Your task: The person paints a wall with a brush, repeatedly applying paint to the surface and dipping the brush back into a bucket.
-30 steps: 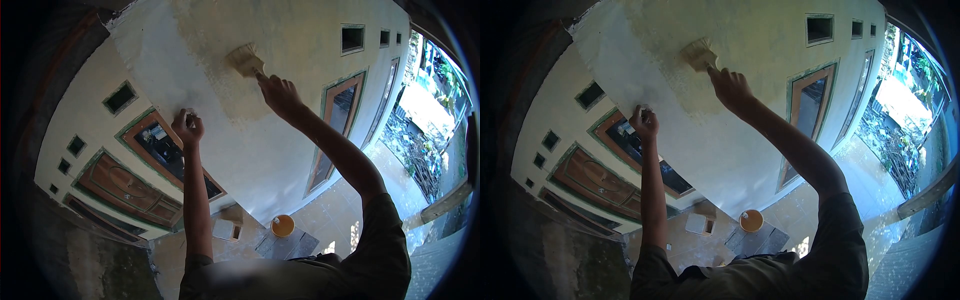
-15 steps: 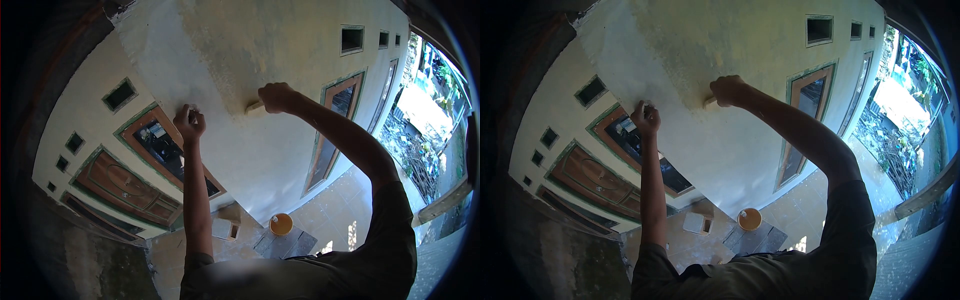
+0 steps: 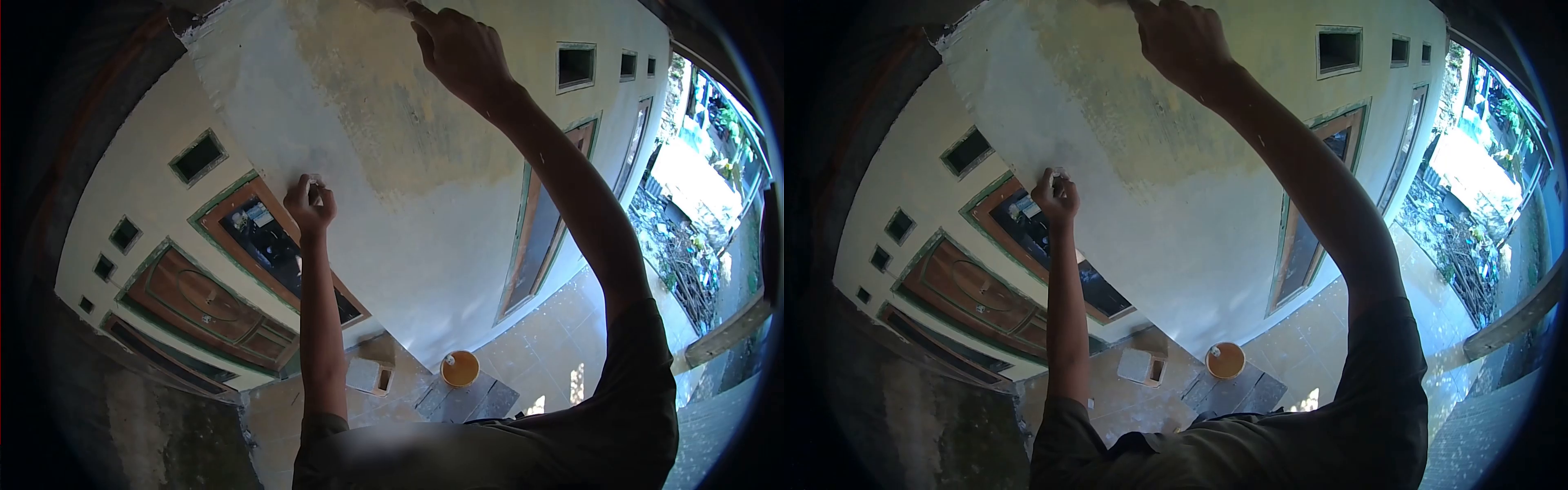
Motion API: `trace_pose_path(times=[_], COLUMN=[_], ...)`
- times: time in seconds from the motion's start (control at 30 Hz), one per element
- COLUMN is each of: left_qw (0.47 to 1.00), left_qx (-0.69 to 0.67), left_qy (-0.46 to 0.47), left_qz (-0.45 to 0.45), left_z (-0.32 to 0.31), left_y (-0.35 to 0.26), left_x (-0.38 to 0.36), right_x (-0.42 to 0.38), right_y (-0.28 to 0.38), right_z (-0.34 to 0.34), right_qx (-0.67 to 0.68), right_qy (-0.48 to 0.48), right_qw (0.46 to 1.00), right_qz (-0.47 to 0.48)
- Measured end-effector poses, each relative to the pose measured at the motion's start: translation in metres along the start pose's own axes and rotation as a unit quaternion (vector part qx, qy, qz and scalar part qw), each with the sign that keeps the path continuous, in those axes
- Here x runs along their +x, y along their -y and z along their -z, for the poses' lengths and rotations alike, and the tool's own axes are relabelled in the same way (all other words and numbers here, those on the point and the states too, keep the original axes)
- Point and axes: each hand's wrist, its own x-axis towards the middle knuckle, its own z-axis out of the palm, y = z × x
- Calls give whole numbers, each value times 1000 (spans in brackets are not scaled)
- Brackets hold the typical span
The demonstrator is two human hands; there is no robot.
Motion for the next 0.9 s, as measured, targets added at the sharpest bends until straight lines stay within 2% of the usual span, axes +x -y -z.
trace_pose_path(times=[0.07,0.1,0.17,0.3,0.37,0.43,0.47,0.53,0.57,0.77,0.83,0.9], left_qw=[1000,1000,1000,1000,1000,1000,1000,1000,1000,1000,1000,1000], left_qx=[-1,0,2,-26,-23,-13,-5,-4,-3,-13,-7,-2], left_qy=[12,12,16,-14,-4,-2,0,-4,-8,-8,-2,2], left_qz=[14,12,14,3,5,16,25,22,17,5,7,10], left_z=[1,1,1,-2,-1,-1,-2,-2,-2,-3,-1,-2], left_y=[2,2,1,-3,-3,-1,0,0,0,0,0,-1], left_x=[0,0,0,1,2,0,-1,-1,0,1,1,0], right_x=[-22,-37,-71,-153,-189,-207,-209,-208,-190,-61,-19,11], right_y=[-28,-34,-42,-30,-22,-18,-21,-24,-18,-5,3,8], right_z=[-41,-55,-76,-71,-60,-51,-52,-52,-48,-49,-36,-18], right_qx=[-95,-94,-68,-89,-89,-84,-84,-71,-63,-59,-65,-67], right_qy=[27,26,80,189,279,444,444,618,651,540,486,393], right_qw=[995,995,994,978,956,892,892,783,757,839,871,917], right_qz=[25,23,9,18,16,5,7,28,0,-26,-22,-18])
